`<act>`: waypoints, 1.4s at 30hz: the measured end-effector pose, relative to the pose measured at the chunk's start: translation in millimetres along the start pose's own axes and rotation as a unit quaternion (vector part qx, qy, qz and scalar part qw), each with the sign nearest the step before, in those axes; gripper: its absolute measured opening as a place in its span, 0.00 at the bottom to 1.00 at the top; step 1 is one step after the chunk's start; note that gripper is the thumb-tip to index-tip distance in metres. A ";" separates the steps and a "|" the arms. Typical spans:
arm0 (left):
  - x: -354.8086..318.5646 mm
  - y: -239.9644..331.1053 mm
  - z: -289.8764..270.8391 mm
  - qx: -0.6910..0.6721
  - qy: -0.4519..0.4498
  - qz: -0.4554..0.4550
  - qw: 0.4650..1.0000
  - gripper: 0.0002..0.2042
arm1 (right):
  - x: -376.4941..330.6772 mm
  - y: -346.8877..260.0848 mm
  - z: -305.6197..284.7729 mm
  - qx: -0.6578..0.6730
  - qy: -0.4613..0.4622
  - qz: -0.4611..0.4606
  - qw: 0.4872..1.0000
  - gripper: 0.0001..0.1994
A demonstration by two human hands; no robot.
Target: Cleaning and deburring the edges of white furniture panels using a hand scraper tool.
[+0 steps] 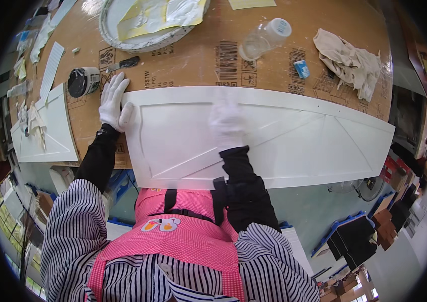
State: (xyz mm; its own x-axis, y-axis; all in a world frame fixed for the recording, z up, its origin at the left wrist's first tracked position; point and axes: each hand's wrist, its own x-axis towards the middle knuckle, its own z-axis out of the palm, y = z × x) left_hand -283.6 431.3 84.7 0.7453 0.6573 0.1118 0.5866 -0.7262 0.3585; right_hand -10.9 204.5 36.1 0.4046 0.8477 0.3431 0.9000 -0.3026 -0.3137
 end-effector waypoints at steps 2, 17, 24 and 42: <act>-4.8 -3.0 -1.4 0.013 0.000 -0.005 1.000 0.29 | 3.1 -6.2 -1.0 0.014 -0.114 -0.012 0.993 0.17; -8.0 -11.6 12.5 -0.037 0.043 0.013 0.998 0.24 | 65.2 -160.5 32.6 0.056 -0.155 -0.043 0.985 0.17; -11.6 -17.1 6.6 -0.041 0.038 0.006 0.998 0.24 | 29.4 -45.6 6.4 -0.086 0.010 0.078 0.993 0.22; -13.5 -26.7 13.6 -0.047 0.053 0.013 0.997 0.25 | 69.9 -135.7 25.5 -0.006 -0.068 0.097 0.993 0.15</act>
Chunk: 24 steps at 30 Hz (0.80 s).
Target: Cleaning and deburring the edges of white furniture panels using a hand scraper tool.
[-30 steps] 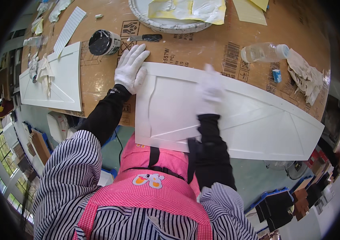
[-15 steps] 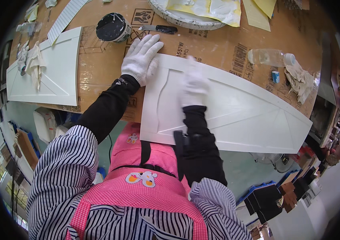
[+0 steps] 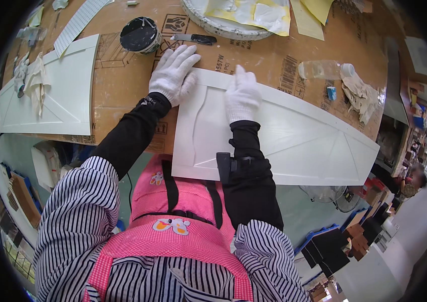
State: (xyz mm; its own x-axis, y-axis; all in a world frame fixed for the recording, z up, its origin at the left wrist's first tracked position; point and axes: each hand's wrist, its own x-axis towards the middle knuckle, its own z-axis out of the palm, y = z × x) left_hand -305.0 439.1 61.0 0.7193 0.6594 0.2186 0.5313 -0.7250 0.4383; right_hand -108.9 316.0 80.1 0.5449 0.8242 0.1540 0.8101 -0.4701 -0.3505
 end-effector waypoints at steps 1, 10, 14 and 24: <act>-4.6 -0.8 -2.0 0.000 0.001 0.000 1.000 0.25 | -0.7 2.2 -1.9 -0.002 -0.015 -0.031 0.999 0.15; -38.7 -3.0 -25.5 0.075 -0.039 -0.042 0.996 0.35 | -4.7 22.5 3.0 -0.014 -0.043 -0.035 0.998 0.18; -27.4 3.0 -20.5 0.069 -0.032 -0.019 0.997 0.34 | -3.5 -89.9 22.4 0.035 -0.160 -0.058 0.985 0.20; -23.4 5.5 -27.4 0.053 -0.050 -0.040 0.997 0.34 | 14.3 216.5 -63.3 -0.044 0.053 0.189 0.979 0.19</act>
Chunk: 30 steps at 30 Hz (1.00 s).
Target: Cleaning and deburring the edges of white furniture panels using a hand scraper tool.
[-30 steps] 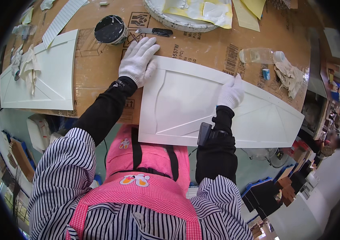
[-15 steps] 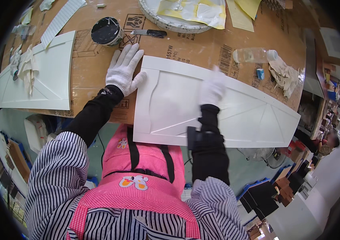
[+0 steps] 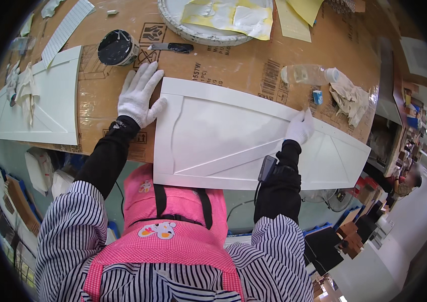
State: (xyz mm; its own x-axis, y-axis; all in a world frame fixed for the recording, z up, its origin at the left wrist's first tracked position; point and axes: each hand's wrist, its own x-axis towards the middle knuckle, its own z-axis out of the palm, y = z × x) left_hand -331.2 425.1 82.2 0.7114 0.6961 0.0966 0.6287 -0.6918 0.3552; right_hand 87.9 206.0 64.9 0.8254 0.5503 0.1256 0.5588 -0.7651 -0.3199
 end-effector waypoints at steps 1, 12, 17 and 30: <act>-0.7 0.7 -0.8 -0.004 -0.003 0.000 1.000 0.34 | -10.6 -3.1 12.5 0.000 0.035 -0.040 0.999 0.18; -6.8 -2.4 -2.6 -0.035 0.005 -0.020 0.999 0.33 | -71.2 -160.2 25.9 0.090 -0.073 -0.224 0.968 0.14; -6.6 -1.5 -3.2 -0.035 0.018 -0.018 0.999 0.33 | -74.6 -150.9 40.7 0.071 -0.041 -0.243 0.967 0.14; -4.8 -0.6 2.9 -0.016 0.017 -0.021 1.000 0.36 | -124.5 -279.5 64.7 0.148 -0.117 -0.292 0.938 0.15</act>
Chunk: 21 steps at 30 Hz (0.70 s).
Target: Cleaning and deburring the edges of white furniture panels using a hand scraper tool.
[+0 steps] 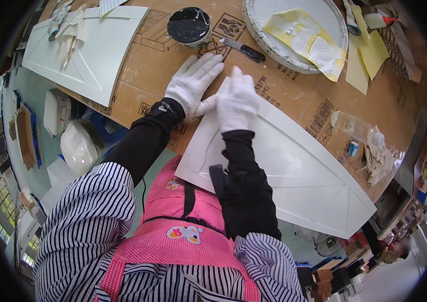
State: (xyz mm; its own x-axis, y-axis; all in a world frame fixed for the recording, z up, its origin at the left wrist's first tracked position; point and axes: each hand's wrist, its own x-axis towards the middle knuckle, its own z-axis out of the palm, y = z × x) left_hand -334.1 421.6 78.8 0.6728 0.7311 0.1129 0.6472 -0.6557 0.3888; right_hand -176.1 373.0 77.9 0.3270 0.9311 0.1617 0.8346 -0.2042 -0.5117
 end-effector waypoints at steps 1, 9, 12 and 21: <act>1.6 1.6 4.5 0.004 0.007 -0.016 1.000 0.37 | 1.7 -11.4 5.9 -0.011 -0.028 -0.008 1.000 0.16; -8.3 -7.0 -3.2 0.022 0.008 -0.042 0.999 0.39 | -38.0 144.3 -84.1 -0.051 0.036 0.156 0.986 0.17; 1.4 -1.9 -2.8 0.007 0.010 -0.029 0.999 0.39 | -86.4 287.4 -163.6 -0.178 0.111 0.300 0.931 0.20; -7.4 -5.3 -1.4 0.017 0.010 -0.034 0.999 0.39 | -39.1 162.3 -97.0 -0.139 0.004 0.081 0.987 0.18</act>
State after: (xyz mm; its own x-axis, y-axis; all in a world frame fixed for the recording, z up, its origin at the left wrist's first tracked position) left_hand -343.0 419.9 77.2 0.6194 0.7779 0.1055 0.7037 -0.6098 0.3648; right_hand -10.5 274.1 70.4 0.4693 0.8768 0.1045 0.8598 -0.4268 -0.2803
